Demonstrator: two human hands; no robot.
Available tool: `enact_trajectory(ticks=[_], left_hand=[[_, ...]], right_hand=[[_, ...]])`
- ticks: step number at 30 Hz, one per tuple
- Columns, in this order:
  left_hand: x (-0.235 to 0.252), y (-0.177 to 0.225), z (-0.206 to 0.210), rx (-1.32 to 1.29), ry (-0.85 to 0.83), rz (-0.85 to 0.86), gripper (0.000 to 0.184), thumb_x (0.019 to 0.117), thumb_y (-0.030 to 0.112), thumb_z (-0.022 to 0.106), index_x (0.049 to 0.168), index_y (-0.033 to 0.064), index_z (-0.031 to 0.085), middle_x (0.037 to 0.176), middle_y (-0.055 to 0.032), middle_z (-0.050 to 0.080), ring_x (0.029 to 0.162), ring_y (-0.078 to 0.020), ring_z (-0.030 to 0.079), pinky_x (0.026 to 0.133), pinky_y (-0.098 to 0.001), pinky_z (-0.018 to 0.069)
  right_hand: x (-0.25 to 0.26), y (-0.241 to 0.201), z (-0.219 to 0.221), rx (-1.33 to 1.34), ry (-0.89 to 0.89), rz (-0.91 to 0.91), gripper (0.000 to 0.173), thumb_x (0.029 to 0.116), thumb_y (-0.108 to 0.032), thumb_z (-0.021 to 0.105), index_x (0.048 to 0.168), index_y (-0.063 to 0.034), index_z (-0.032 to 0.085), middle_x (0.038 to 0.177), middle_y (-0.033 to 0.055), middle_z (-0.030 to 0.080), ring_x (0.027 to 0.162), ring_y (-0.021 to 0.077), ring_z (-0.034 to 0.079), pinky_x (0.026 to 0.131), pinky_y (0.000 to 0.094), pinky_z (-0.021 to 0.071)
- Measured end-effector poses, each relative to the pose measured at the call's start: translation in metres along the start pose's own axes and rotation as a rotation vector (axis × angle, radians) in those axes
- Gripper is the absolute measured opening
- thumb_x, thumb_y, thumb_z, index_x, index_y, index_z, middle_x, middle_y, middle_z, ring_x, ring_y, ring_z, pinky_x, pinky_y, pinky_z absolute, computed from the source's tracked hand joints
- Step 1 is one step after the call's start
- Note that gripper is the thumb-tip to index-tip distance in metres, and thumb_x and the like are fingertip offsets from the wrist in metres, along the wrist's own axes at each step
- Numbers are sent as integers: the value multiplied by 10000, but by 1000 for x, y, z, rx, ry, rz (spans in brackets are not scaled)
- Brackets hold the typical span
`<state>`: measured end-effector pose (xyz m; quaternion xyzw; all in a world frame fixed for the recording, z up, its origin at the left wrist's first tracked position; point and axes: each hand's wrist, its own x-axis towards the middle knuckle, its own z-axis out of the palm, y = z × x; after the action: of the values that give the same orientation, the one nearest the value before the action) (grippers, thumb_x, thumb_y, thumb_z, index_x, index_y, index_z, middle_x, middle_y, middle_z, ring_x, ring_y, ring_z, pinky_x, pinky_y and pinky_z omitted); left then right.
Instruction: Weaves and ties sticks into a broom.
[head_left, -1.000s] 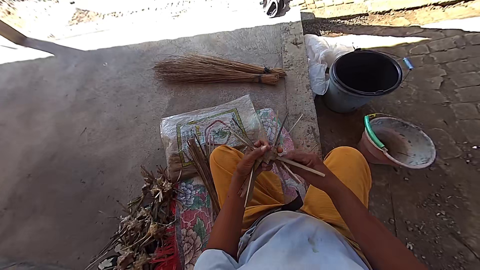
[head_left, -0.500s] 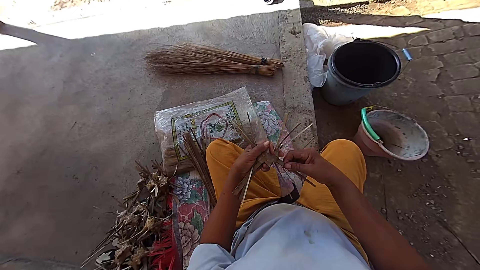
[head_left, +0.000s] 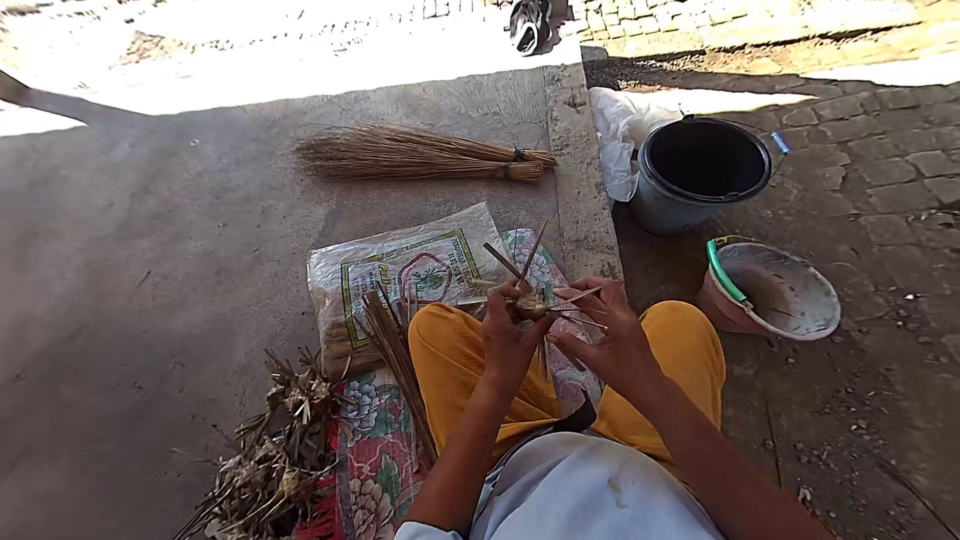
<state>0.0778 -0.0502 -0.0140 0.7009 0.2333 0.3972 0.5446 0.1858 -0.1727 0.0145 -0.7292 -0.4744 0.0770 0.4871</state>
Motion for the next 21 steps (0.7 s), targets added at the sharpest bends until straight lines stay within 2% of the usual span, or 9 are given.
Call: enact_trajectory(ticks=[2,4,6,9,12,14,16,18,21], left_hand=[[-3,2,4,41,-33,20,549,753,-1,842,1175,-79,499,1389,-263,527,1001,-206,714,828,-336,620],[-5,13,-3,29,-165,-16,548,797,29,837,1224,-91,514,1345,-252,548,949,-187,726,828,-327,631],[0,31,-26,48,-329,-133,427,861,80,797,1199,-49,570,1168,-152,663,761,-99,711,711,-255,625],[15,35,-65,265,-370,-167,214,893,232,777,1013,63,726,1013,-10,730,589,23,543,551,-167,469],[27,15,-82,325,-511,-174,309,914,394,719,1052,119,751,1073,22,701,791,-20,572,692,-249,457],[28,6,-76,67,-708,-219,482,934,424,673,1216,33,669,1175,10,664,996,-24,622,850,-233,529],[17,4,-58,-296,-804,-278,704,909,447,731,1382,-19,498,1257,20,643,1073,-41,635,924,-246,541],[1,9,-32,-570,-725,-308,693,920,282,758,1467,44,405,1212,10,679,1007,-88,691,901,-295,588],[-8,15,-8,-426,-441,-117,621,916,17,688,1478,55,427,1210,-18,675,1016,-75,678,916,-291,580]], right_hand=[[-2,2,12,56,85,-21,333,951,-344,695,1155,-91,765,1179,142,657,1007,182,643,863,353,550],[1,7,10,174,117,-20,212,989,-186,641,1066,-25,754,1113,96,684,1017,90,665,914,257,565],[9,14,-6,275,49,43,145,986,-105,626,1047,-18,726,1056,29,703,972,41,669,894,233,569],[19,22,-33,432,-98,167,116,975,-42,629,1026,-58,732,984,-27,717,877,31,663,828,220,569],[22,27,-40,612,-152,184,127,969,-46,639,998,-100,750,970,-34,729,904,47,672,850,225,565],[22,28,-37,716,-186,160,118,970,-86,657,1000,-126,764,991,-33,736,940,55,677,880,238,566],[22,26,-32,778,-218,145,113,967,-100,670,991,-125,777,1001,-21,739,965,70,681,899,248,567],[21,21,-26,768,-177,137,110,949,-70,675,998,-106,767,1016,-3,729,964,91,680,885,253,575],[19,14,-23,498,56,122,179,911,-111,727,1088,-97,703,1066,-18,682,963,70,647,865,256,560]])
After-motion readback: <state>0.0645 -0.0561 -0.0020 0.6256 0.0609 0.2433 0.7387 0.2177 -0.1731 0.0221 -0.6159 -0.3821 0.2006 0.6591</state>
